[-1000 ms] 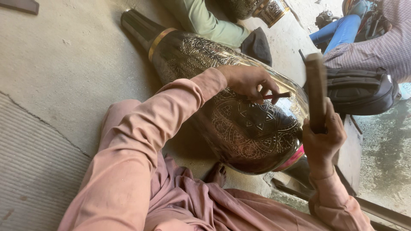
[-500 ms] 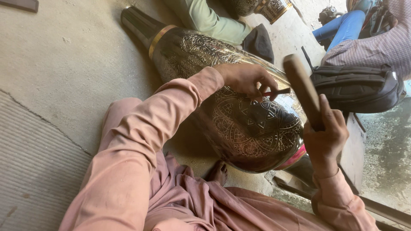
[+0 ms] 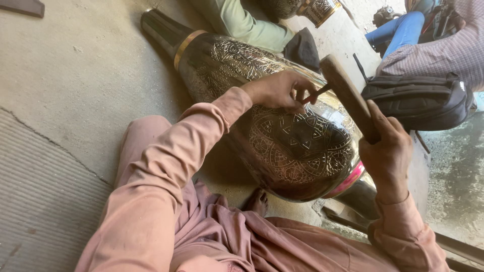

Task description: The person sits on the floor and uses a hammer and chisel to engrave intricate patterns onto a large metal vase. They repeatedly strike the chisel with the hammer to create detailed designs on the vase's surface.

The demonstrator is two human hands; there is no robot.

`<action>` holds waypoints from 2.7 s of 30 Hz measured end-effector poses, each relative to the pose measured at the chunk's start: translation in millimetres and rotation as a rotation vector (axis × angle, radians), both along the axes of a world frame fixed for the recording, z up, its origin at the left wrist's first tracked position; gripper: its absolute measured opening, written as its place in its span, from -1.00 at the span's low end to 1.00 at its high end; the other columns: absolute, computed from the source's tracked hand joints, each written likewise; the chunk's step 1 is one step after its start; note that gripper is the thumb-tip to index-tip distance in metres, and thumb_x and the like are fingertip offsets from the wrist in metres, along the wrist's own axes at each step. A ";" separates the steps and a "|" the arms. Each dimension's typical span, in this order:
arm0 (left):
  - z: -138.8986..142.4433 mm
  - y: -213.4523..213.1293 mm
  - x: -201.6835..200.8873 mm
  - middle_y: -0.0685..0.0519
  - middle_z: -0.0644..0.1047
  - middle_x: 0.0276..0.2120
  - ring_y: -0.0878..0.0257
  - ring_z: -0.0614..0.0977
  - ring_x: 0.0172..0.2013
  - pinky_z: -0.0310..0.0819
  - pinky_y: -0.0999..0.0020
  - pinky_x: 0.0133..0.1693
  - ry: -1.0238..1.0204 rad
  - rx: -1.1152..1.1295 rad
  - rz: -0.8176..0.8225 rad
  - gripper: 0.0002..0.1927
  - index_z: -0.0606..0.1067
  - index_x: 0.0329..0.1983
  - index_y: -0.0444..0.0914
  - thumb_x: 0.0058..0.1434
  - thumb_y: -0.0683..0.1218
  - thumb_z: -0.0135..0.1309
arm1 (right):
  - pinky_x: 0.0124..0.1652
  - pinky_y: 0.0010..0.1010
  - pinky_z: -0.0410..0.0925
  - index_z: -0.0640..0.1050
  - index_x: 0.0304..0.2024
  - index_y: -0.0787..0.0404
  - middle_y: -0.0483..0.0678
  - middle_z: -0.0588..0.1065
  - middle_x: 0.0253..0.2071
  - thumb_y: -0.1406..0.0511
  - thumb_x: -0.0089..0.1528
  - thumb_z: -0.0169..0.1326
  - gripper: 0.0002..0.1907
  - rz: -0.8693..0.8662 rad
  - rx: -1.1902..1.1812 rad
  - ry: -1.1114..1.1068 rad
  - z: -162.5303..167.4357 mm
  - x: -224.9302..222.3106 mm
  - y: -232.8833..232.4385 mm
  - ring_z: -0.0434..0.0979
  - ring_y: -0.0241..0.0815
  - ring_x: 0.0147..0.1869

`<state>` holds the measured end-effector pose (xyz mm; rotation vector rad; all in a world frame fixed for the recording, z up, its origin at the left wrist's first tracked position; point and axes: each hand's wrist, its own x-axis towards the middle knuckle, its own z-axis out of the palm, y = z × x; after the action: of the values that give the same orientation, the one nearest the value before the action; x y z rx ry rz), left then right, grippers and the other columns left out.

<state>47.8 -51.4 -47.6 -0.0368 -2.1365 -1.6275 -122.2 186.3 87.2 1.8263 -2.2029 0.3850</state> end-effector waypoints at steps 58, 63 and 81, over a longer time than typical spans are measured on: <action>-41.5 95.3 29.6 -0.11 0.60 -0.31 0.17 0.74 -0.33 0.77 0.45 -0.35 0.430 0.745 0.846 -0.78 0.32 -0.13 -0.32 0.29 -0.26 0.15 | -0.36 -0.41 0.38 0.59 0.25 -0.14 -0.08 0.55 -0.32 0.23 0.44 0.05 -0.67 0.517 0.081 0.902 56.7 127.9 -125.5 0.52 -0.29 -0.40; -37.1 103.3 27.0 -0.04 0.51 -0.31 0.18 0.71 -0.36 0.75 0.46 -0.42 0.443 0.809 0.947 -0.73 0.31 -0.17 -0.31 0.24 -0.28 0.19 | -0.35 -0.43 0.38 0.60 0.19 -0.07 -0.10 0.55 -0.32 0.17 0.33 0.12 -0.64 0.573 0.112 1.051 56.7 160.2 -127.5 0.54 -0.26 -0.35; -30.3 122.0 19.1 -0.02 0.55 -0.24 0.25 0.72 -0.36 0.71 0.45 -0.34 0.419 0.961 1.054 -0.79 0.36 -0.17 -0.32 0.26 -0.28 0.18 | -0.21 -0.42 0.33 0.61 0.04 0.00 -0.17 0.51 -0.33 0.15 0.29 0.16 -0.72 0.639 0.172 1.111 59.4 185.2 -109.5 0.52 -0.25 -0.21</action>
<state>66.9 70.6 -77.9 0.8059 -0.6382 -1.5337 63.0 76.8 146.6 2.0326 -0.9153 -0.6107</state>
